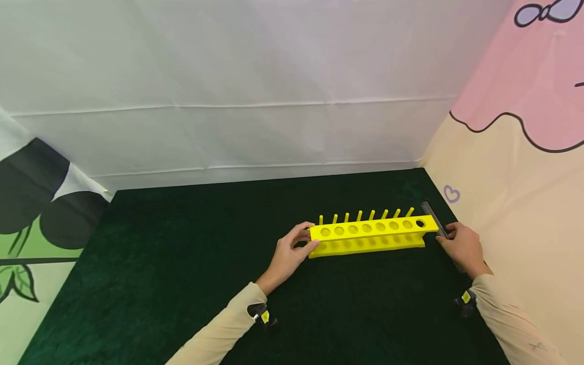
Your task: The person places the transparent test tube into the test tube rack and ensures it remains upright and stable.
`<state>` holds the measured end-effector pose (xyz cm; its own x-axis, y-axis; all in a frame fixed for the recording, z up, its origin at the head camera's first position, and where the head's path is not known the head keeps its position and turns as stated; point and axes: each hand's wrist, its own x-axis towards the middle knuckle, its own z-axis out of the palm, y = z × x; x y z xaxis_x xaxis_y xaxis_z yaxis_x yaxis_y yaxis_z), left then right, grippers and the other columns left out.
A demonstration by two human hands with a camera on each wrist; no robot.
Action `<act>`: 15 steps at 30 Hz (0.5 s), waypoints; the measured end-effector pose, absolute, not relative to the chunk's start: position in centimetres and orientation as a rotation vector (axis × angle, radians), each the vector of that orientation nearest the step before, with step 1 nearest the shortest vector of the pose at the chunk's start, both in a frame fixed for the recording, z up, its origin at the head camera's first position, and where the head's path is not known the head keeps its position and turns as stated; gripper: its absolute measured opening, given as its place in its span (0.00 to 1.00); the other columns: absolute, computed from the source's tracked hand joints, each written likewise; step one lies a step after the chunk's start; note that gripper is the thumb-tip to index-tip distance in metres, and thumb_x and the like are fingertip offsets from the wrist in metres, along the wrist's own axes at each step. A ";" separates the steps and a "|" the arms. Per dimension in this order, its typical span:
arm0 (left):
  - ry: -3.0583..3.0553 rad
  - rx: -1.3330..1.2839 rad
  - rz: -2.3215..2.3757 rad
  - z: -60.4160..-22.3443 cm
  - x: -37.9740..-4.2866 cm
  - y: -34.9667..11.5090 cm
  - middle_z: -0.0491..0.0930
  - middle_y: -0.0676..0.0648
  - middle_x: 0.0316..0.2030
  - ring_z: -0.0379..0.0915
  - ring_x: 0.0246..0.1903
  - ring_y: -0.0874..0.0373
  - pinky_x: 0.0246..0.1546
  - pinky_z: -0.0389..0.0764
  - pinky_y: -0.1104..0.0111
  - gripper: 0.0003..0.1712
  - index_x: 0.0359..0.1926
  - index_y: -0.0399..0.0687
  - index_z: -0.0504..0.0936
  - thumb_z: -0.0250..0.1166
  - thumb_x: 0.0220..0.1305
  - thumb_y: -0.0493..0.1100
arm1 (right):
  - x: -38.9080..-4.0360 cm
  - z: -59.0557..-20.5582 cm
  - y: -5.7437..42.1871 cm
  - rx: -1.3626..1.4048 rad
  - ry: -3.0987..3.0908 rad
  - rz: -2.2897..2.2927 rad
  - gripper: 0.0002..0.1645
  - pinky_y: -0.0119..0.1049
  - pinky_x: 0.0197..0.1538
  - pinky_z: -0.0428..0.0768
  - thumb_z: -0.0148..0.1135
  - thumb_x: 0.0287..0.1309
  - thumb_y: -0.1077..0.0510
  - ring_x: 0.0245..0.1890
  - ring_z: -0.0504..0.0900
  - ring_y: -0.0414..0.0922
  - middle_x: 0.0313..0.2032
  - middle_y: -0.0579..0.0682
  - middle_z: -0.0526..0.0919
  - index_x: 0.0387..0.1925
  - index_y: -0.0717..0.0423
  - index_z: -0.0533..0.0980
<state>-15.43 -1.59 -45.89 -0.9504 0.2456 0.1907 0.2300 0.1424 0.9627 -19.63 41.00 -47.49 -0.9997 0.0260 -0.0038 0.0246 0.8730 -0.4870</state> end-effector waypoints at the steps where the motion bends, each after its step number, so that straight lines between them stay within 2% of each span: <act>1: 2.363 0.492 1.989 -45.8 -15.4 -1.6 0.75 0.44 0.50 0.74 0.49 0.52 0.44 0.79 0.70 0.23 0.60 0.52 0.71 0.63 0.64 0.41 | -19.7 -47.5 41.0 -0.036 -3.040 0.788 0.27 0.49 0.32 0.77 0.62 0.57 0.58 0.29 0.73 0.58 0.32 0.70 0.76 0.47 0.79 0.68; 6: 2.363 0.497 1.986 -45.8 -15.4 -1.6 0.75 0.45 0.50 0.74 0.49 0.53 0.44 0.79 0.70 0.23 0.59 0.52 0.71 0.63 0.64 0.41 | -19.8 -47.2 41.0 -0.034 -3.080 0.785 0.25 0.35 0.25 0.72 0.62 0.56 0.58 0.25 0.72 0.50 0.27 0.62 0.76 0.44 0.79 0.70; 15: 2.363 0.504 1.982 -45.7 -15.4 -1.6 0.75 0.44 0.50 0.74 0.49 0.52 0.44 0.79 0.69 0.23 0.59 0.51 0.71 0.63 0.64 0.42 | -19.7 -46.8 41.1 -0.077 -3.120 0.817 0.23 0.35 0.25 0.73 0.63 0.56 0.57 0.25 0.72 0.50 0.27 0.59 0.76 0.42 0.77 0.71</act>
